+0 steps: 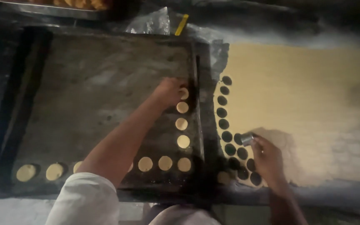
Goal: Cut small circles from a large sheet of dough using a round metal cutter and place them onto a baking tray.
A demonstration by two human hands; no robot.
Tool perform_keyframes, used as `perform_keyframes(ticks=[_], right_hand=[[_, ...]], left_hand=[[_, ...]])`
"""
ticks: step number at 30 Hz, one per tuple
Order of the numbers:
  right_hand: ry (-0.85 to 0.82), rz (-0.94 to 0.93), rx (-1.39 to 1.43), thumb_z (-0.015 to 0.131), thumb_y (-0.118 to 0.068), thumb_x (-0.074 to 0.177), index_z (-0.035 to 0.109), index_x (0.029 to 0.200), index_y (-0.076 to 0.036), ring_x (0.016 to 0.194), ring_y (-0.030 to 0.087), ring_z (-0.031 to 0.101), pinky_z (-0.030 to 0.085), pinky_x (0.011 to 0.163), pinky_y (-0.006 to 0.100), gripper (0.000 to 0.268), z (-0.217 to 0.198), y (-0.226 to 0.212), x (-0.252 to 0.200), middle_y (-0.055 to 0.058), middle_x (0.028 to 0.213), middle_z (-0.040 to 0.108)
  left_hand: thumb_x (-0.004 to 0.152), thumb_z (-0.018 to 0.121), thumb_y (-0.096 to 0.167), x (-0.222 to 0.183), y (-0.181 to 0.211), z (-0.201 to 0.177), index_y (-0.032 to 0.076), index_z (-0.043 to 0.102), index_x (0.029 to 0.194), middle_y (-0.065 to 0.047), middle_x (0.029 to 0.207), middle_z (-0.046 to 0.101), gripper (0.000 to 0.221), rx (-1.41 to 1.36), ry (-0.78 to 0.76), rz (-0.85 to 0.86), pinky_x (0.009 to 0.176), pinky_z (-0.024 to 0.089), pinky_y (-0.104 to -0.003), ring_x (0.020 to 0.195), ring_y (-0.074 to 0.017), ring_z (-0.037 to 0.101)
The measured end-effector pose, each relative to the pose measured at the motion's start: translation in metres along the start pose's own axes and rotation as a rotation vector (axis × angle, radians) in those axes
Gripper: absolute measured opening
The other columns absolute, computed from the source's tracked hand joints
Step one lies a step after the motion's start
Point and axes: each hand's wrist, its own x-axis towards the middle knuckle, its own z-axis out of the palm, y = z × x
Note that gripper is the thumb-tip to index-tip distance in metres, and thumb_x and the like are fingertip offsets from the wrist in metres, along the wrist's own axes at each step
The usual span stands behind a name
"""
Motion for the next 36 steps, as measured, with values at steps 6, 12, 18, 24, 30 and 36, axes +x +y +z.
perform_keyframes(ticks=[6,12,18,24,30,36], right_hand=[[0.141,-0.269,-0.108,0.061,-0.018,0.1,0.072,0.121,-0.01,0.101,0.033,0.072,0.057,0.083,0.041,0.025,0.009,-0.007,0.005,0.015,0.123,0.073],[0.276,-0.593,-0.476,0.064,-0.008,0.089,0.076,0.108,-0.013,0.118,0.028,0.069,0.052,0.096,0.044,0.022,0.015,-0.046,0.015,0.006,0.132,0.071],[0.118,-0.542,-0.712,0.064,-0.002,0.077,0.077,0.109,-0.015,0.125,0.028,0.063,0.049,0.099,0.043,0.037,0.022,-0.051,0.053,0.006,0.13,0.071],[-0.342,-0.213,-0.225,0.062,-0.013,0.099,0.078,0.112,-0.013,0.112,0.022,0.073,0.056,0.102,0.037,0.02,-0.006,0.007,0.125,0.005,0.119,0.079],[-0.487,-0.343,0.606,0.063,-0.016,0.102,0.071,0.116,-0.006,0.109,0.022,0.072,0.057,0.098,0.033,0.019,0.023,-0.051,0.127,0.008,0.12,0.076],[-0.129,0.011,0.727,0.067,-0.015,0.101,0.073,0.111,-0.001,0.088,0.014,0.065,0.052,0.079,0.026,0.018,0.061,-0.09,0.141,0.007,0.099,0.072]], left_hand=[[0.088,0.068,0.022,-0.005,0.003,-0.003,0.011,0.071,0.12,-0.019,0.109,0.073,0.034,0.022,0.028,-0.082,0.087,0.055,-0.049,0.101,-0.0412,0.07],[0.089,0.067,0.025,-0.02,0.013,-0.024,0.016,0.067,0.129,-0.018,0.11,0.073,0.041,-0.177,0.15,-0.178,0.085,0.057,-0.047,0.098,-0.0384,0.071],[0.092,0.071,0.022,-0.023,0.011,-0.032,0.011,0.066,0.127,-0.021,0.11,0.073,0.037,-0.07,0.308,-0.043,0.08,0.056,-0.05,0.096,-0.0416,0.069],[0.093,0.069,0.019,-0.029,0.033,-0.062,0.008,0.065,0.124,-0.02,0.113,0.072,0.033,-0.18,0.386,-0.056,0.078,0.059,-0.046,0.096,-0.0381,0.071],[0.09,0.068,0.009,-0.024,0.007,-0.05,0.007,0.068,0.12,-0.021,0.117,0.072,0.03,-0.149,0.422,0.036,0.083,0.058,-0.047,0.102,-0.0393,0.07],[0.094,0.065,0.016,-0.014,0.031,-0.045,0.015,0.067,0.129,-0.02,0.107,0.073,0.035,-0.078,0.192,-0.169,0.085,0.057,-0.049,0.096,-0.0385,0.069]])
